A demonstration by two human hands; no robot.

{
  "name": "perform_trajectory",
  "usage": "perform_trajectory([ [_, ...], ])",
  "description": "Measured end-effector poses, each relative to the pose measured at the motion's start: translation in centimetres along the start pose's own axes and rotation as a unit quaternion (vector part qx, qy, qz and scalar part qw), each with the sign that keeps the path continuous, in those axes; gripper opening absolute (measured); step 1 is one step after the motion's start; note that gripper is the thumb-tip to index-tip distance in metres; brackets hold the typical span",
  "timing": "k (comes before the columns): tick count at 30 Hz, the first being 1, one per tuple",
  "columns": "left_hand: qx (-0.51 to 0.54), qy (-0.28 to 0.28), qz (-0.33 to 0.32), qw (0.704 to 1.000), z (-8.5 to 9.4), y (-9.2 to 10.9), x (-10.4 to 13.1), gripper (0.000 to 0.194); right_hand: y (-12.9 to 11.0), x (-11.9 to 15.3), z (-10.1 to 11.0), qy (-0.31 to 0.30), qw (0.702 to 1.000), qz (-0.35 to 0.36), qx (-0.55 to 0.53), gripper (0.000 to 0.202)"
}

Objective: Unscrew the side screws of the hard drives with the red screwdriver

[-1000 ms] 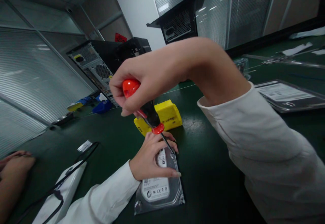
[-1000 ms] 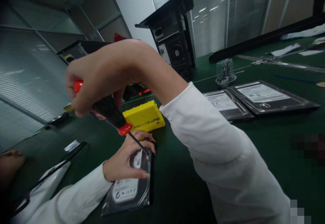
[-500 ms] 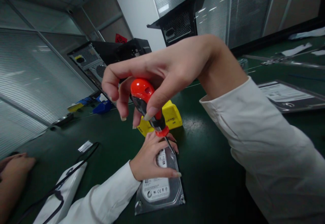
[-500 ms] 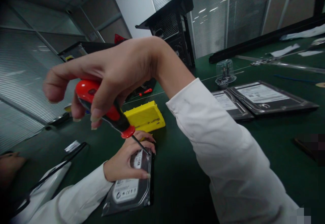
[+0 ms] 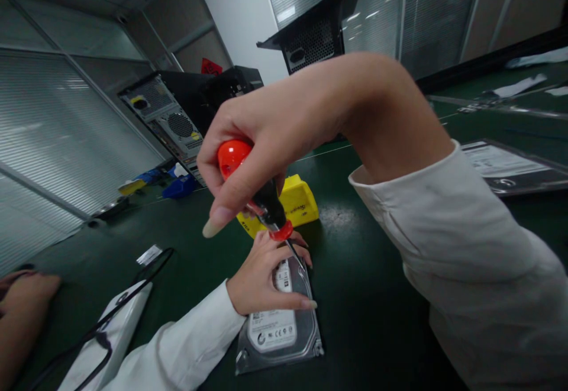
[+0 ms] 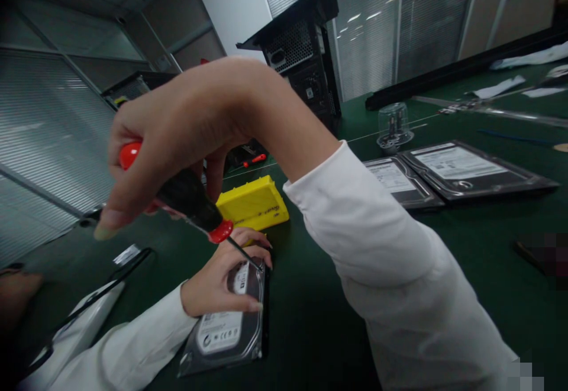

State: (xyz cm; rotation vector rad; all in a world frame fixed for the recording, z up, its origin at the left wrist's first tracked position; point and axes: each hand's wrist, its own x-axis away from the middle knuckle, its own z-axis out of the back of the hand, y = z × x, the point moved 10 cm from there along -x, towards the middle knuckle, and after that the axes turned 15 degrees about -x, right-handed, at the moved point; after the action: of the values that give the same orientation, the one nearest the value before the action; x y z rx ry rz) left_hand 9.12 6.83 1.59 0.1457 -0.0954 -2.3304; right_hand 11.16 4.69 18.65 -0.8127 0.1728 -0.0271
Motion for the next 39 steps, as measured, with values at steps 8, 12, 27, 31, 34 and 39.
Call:
perform_trajectory([
  [8,0.007,-0.011,0.012,1.0,-0.1,-0.3,0.2,0.055,-0.6,0.6,-0.3,-0.025,0.999,-0.009,0.022,0.019],
  [12,-0.005,-0.009,0.012,1.0,0.3,0.0,0.4,0.054,0.1,0.8,0.6,0.011,0.999,-0.038,-0.005,0.018],
  [27,-0.02,0.016,0.008,1.0,2.2,0.6,0.0,0.051,2.1,1.4,4.2,0.226,0.944,-0.229,0.07,0.047],
  [31,-0.02,0.025,0.006,0.999,2.5,0.9,0.4,0.051,1.6,1.6,3.4,0.217,0.944,-0.247,0.039,0.044],
  [34,-0.027,0.034,0.005,0.999,2.7,1.1,0.8,0.051,1.0,1.9,2.7,0.201,0.948,-0.245,-0.011,0.029],
  [39,-0.027,0.05,-0.001,0.998,3.1,1.6,1.3,0.049,-0.4,1.6,1.6,0.189,0.956,-0.223,-0.028,0.023],
])
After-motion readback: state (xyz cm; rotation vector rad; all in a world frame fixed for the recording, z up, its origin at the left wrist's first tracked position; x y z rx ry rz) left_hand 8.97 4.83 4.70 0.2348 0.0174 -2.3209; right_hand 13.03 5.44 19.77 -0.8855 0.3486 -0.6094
